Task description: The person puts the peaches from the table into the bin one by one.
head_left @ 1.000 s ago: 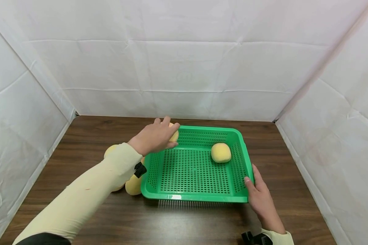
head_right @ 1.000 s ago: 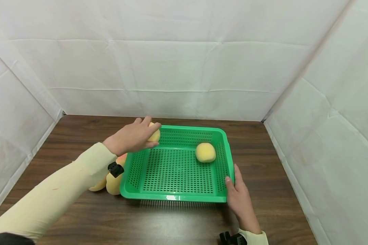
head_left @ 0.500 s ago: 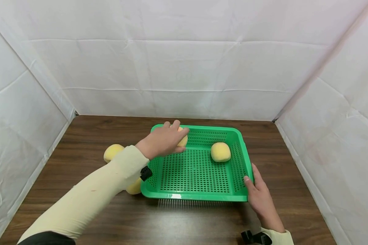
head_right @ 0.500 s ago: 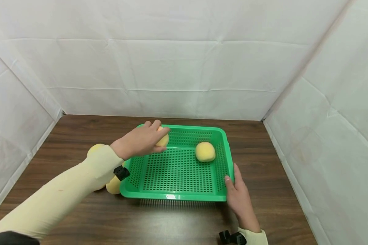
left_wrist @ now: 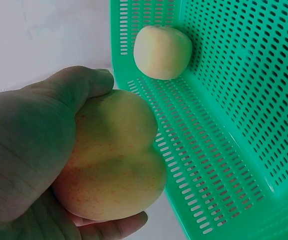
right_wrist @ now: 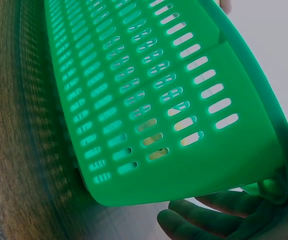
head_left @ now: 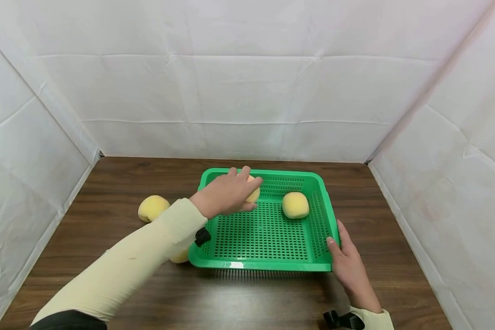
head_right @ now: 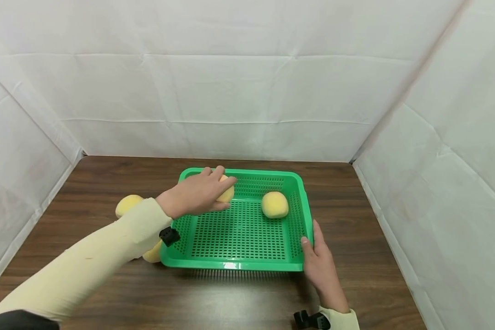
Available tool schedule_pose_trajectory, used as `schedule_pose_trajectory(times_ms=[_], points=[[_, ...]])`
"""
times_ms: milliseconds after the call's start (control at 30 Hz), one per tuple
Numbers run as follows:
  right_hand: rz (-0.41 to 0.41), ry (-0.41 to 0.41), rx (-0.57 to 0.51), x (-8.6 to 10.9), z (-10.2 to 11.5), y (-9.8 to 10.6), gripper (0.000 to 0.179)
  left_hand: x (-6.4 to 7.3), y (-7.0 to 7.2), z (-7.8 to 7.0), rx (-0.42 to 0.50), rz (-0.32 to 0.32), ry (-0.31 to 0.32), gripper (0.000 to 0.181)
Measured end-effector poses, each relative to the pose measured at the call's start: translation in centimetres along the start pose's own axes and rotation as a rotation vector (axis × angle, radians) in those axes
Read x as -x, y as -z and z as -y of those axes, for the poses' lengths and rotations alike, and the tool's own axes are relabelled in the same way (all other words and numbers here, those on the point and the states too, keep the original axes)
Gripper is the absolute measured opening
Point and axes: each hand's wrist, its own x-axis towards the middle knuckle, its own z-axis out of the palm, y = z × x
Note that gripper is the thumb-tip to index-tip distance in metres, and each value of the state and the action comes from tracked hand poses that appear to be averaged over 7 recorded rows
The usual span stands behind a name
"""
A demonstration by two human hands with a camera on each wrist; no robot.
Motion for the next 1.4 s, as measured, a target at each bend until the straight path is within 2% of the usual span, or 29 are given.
schedule_pose_trajectory(times_ms=[333, 533, 833, 1133, 1400], points=[[0.000, -0.001, -0.001, 0.1, 0.1, 0.0, 0.066, -0.6, 0.0, -0.7, 0.011, -0.002, -0.026, 0.047], [-0.002, 0.007, -0.014, 0.1, 0.1, -0.1, 0.066, -1.1, -0.3, -1.4, 0.035, 0.017, -0.036, 0.045], [-0.022, 0.039, 0.001, 0.5, 0.1, -0.2, 0.065, -1.5, -0.7, -2.1, 0.014, 0.024, -0.060, 0.046], [-0.019, 0.026, 0.012, 0.2, 0.1, -0.1, 0.065, -2.0, -1.1, -3.2, -0.048, 0.034, -0.080, 0.051], [-0.020, 0.028, 0.012, 0.3, 0.2, -0.2, 0.066, -2.4, -1.4, -4.0, -0.049, 0.040, -0.093, 0.049]])
